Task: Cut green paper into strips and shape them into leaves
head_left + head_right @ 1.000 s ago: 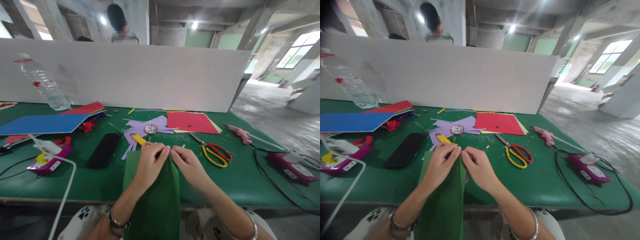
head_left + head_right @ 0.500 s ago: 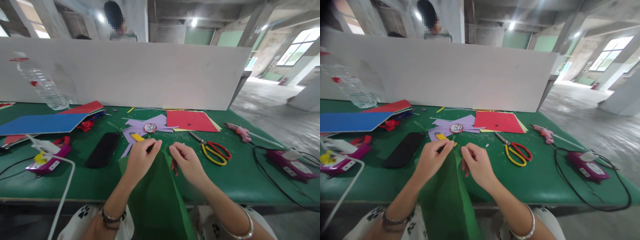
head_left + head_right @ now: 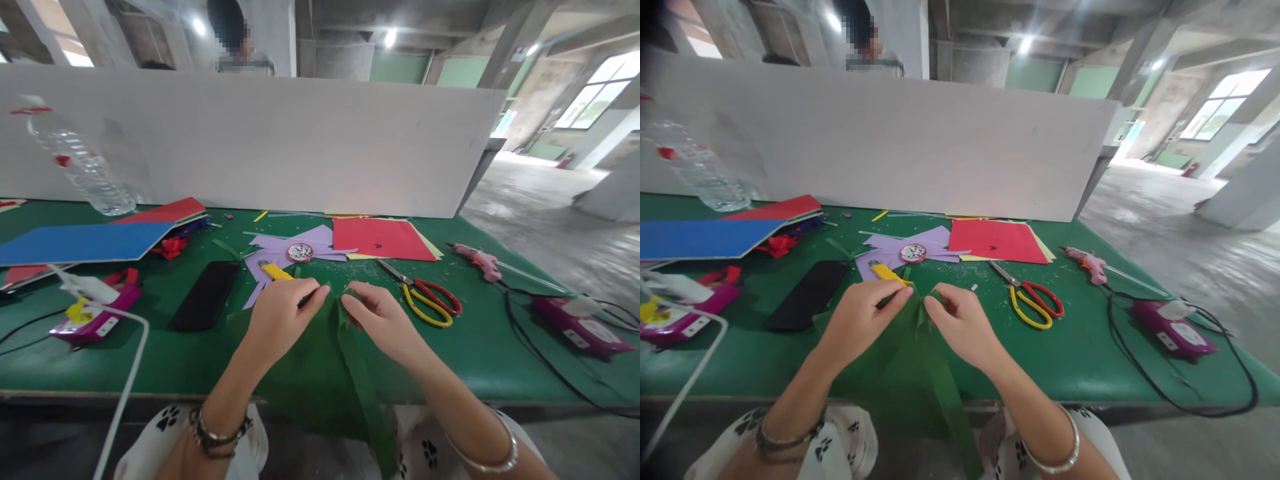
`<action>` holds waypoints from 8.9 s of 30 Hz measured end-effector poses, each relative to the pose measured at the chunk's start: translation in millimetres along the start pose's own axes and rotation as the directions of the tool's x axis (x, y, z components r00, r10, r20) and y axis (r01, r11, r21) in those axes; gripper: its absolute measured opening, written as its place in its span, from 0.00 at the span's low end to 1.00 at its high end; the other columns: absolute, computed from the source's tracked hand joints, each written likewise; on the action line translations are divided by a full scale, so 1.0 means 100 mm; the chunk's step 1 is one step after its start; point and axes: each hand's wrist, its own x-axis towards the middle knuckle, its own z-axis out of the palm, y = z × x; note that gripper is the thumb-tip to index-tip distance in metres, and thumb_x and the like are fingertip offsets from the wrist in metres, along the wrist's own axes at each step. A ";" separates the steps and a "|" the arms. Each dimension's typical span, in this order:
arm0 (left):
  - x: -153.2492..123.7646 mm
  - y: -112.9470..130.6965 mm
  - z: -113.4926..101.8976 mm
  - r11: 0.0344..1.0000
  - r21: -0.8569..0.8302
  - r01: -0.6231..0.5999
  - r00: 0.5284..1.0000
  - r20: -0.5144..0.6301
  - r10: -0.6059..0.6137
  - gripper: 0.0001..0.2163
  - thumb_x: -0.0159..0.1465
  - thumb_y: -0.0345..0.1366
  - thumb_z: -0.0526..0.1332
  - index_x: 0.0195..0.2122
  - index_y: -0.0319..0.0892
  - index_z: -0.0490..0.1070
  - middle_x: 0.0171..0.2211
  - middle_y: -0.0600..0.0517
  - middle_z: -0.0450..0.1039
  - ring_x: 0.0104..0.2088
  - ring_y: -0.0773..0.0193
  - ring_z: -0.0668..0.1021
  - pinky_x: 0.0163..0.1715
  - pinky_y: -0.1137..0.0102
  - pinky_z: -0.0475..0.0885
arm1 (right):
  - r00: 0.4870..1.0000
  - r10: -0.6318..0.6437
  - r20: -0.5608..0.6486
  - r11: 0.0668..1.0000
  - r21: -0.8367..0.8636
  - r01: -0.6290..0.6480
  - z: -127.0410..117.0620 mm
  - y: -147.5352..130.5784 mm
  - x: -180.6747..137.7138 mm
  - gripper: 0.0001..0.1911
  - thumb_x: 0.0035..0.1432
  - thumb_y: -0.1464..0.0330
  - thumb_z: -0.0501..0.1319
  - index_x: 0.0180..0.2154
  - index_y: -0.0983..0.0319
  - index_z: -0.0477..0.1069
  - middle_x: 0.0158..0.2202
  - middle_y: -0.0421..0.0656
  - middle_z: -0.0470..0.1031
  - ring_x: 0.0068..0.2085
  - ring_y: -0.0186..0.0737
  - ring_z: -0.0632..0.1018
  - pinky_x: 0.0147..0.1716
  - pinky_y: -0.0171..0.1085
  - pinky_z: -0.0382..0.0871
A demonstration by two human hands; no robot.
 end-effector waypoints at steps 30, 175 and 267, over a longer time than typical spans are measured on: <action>-0.06 0.09 -0.07 0.941 0.338 -0.011 0.975 -0.204 0.085 0.18 0.62 0.38 0.48 0.15 0.40 0.62 0.12 0.56 0.61 0.15 0.71 0.62 0.18 0.74 0.51 | 0.989 -0.101 -0.112 0.960 -0.273 0.068 0.01 -0.02 -0.04 0.20 0.55 0.63 0.46 0.16 0.60 0.42 0.14 0.33 0.44 0.18 0.27 0.50 0.17 0.32 0.44; -0.05 -0.55 -0.54 0.932 0.024 0.361 0.887 -0.317 -0.335 0.15 0.54 0.40 0.51 0.14 0.41 0.50 0.12 0.60 0.45 0.16 0.74 0.54 0.16 0.77 0.50 | 0.961 0.217 -0.171 0.964 -0.116 -0.239 -0.29 0.37 0.24 0.19 0.45 0.55 0.53 0.16 0.60 0.49 0.15 0.32 0.48 0.18 0.27 0.53 0.17 0.31 0.47; -0.08 -0.72 -0.61 0.920 0.057 0.388 0.803 -0.510 -0.308 0.16 0.49 0.47 0.50 0.11 0.42 0.51 0.10 0.60 0.42 0.14 0.75 0.51 0.14 0.78 0.47 | 0.902 0.406 -0.150 0.912 0.134 -0.388 -0.36 0.67 0.32 0.19 0.43 0.54 0.56 0.16 0.62 0.60 0.12 0.34 0.57 0.18 0.29 0.60 0.18 0.32 0.51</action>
